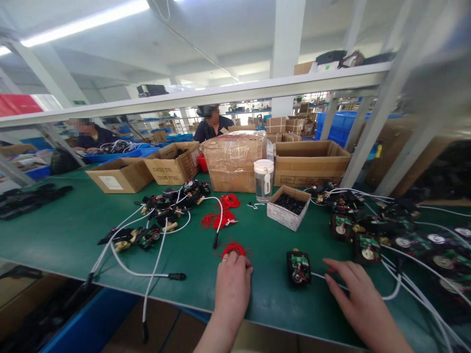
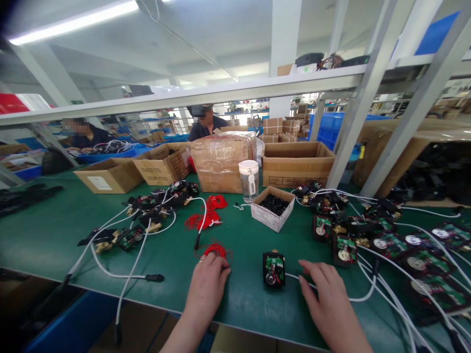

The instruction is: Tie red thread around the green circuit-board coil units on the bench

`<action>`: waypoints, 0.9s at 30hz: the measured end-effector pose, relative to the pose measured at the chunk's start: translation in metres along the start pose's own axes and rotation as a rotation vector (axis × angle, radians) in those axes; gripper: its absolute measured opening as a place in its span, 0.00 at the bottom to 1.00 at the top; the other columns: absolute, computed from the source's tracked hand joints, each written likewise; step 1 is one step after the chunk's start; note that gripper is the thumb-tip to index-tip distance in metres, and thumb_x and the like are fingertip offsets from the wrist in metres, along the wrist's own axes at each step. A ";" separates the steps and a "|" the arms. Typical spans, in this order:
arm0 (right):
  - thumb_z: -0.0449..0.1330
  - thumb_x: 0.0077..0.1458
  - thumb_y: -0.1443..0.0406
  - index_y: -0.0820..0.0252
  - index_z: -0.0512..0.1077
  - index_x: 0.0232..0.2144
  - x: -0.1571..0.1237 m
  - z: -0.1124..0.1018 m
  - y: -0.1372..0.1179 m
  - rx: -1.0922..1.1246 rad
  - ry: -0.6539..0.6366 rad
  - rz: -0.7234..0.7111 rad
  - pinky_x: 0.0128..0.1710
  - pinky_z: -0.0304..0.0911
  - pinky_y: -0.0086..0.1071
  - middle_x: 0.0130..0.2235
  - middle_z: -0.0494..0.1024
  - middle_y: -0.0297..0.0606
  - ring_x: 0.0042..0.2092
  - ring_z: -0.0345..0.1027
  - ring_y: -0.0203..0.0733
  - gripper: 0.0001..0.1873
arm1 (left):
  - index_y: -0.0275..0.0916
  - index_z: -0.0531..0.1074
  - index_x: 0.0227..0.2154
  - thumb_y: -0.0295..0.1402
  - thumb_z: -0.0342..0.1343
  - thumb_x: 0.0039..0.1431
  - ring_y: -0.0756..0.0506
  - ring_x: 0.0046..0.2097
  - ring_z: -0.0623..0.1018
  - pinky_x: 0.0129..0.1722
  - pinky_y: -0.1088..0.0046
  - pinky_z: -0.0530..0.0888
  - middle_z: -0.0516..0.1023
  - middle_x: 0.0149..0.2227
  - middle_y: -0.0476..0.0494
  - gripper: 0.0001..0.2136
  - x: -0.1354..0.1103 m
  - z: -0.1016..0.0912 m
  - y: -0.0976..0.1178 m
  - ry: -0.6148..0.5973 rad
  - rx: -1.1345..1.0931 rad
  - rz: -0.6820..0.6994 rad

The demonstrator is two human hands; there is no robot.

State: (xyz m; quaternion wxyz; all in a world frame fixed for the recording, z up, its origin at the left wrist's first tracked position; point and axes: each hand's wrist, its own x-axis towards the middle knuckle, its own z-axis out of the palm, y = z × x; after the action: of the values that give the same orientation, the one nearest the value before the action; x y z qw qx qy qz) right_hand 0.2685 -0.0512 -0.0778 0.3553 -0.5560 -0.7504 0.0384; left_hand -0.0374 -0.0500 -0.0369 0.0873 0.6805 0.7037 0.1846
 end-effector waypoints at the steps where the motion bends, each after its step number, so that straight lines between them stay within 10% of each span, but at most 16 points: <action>1: 0.56 0.64 0.56 0.53 0.73 0.49 -0.001 0.000 -0.001 0.005 -0.004 -0.005 0.45 0.68 0.44 0.41 0.77 0.41 0.44 0.72 0.50 0.15 | 0.36 0.79 0.35 0.25 0.57 0.62 0.37 0.46 0.74 0.50 0.58 0.70 0.77 0.42 0.37 0.06 0.001 0.002 0.001 -0.007 0.038 0.009; 10: 0.56 0.65 0.58 0.53 0.74 0.46 -0.005 -0.003 -0.004 0.034 0.004 -0.020 0.46 0.67 0.45 0.42 0.78 0.41 0.45 0.71 0.51 0.12 | 0.31 0.77 0.37 0.20 0.44 0.65 0.35 0.46 0.74 0.46 0.58 0.69 0.76 0.41 0.32 0.14 0.011 0.008 -0.003 0.020 0.206 0.054; 19: 0.57 0.65 0.60 0.53 0.74 0.46 0.002 -0.007 -0.017 0.101 0.027 -0.003 0.45 0.67 0.44 0.41 0.77 0.41 0.45 0.71 0.50 0.10 | 0.41 0.68 0.29 0.37 0.48 0.63 0.39 0.40 0.73 0.41 0.64 0.68 0.73 0.35 0.42 0.10 0.015 -0.069 -0.007 0.044 -0.468 -0.081; 27: 0.53 0.67 0.60 0.53 0.74 0.44 0.046 -0.028 -0.092 0.390 -0.105 0.043 0.47 0.66 0.40 0.43 0.77 0.40 0.47 0.70 0.46 0.11 | 0.42 0.67 0.30 0.45 0.53 0.60 0.44 0.37 0.68 0.39 0.70 0.63 0.68 0.31 0.50 0.12 0.007 -0.121 0.025 -0.068 -0.754 -0.095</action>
State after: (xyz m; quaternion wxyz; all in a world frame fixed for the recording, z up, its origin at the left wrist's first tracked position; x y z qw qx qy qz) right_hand 0.2050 -0.0561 0.0073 0.4157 -0.4898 -0.7341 0.2199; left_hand -0.0594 -0.0599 0.0841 0.3633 0.5732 0.6137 0.4036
